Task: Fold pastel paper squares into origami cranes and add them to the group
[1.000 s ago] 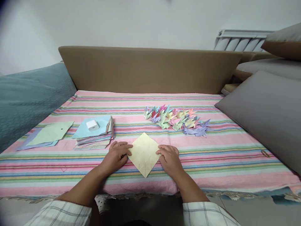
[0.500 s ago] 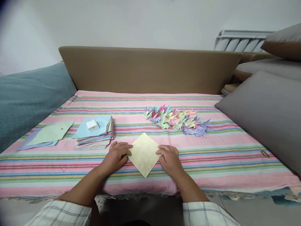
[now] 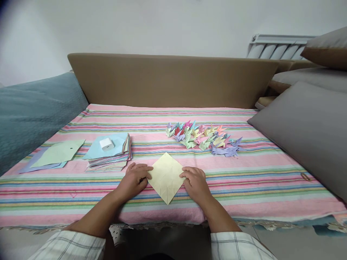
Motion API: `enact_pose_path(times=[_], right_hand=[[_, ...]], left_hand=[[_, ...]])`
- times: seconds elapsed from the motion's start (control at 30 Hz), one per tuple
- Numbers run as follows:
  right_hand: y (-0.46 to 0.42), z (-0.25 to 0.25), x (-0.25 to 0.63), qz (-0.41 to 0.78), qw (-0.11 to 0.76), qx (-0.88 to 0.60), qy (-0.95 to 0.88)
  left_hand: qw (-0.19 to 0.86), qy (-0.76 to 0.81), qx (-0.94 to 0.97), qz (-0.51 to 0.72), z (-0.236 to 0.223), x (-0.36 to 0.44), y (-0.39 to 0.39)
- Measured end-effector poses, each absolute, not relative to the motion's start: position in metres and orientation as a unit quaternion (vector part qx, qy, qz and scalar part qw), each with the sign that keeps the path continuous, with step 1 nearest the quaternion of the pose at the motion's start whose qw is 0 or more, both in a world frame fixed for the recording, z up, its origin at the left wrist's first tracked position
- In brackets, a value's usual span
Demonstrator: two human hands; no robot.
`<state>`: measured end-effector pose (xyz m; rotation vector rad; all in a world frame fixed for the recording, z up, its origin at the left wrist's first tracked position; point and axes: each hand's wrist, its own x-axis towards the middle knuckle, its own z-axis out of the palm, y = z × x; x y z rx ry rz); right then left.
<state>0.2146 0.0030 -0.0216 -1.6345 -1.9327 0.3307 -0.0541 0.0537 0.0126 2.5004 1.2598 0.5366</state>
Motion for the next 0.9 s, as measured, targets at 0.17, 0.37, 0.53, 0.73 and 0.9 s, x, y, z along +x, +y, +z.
enact_pose_path(times=[0.17,0.37,0.53,0.73,0.9], right_hand=[[0.002,-0.019,0.214,0.123,0.288,-0.613,-0.726],[0.001,-0.016,0.213,0.122,0.289,-0.616,-0.722],[0.001,-0.016,0.212,0.122,0.292,-0.611,-0.725],[0.001,-0.015,0.213,0.128,0.285,-0.607,-0.730],[-0.001,-0.010,0.216,0.140,0.265,-0.586,-0.752]], left_hand=[[0.140,0.437,0.870,0.181,0.012,-0.054,0.054],[0.148,0.439,0.865,0.193,0.012,-0.054,0.053],[0.149,0.442,0.862,0.198,0.011,-0.054,0.054],[0.147,0.444,0.861,0.200,0.012,-0.054,0.054],[0.132,0.439,0.870,0.182,0.010,-0.053,0.057]])
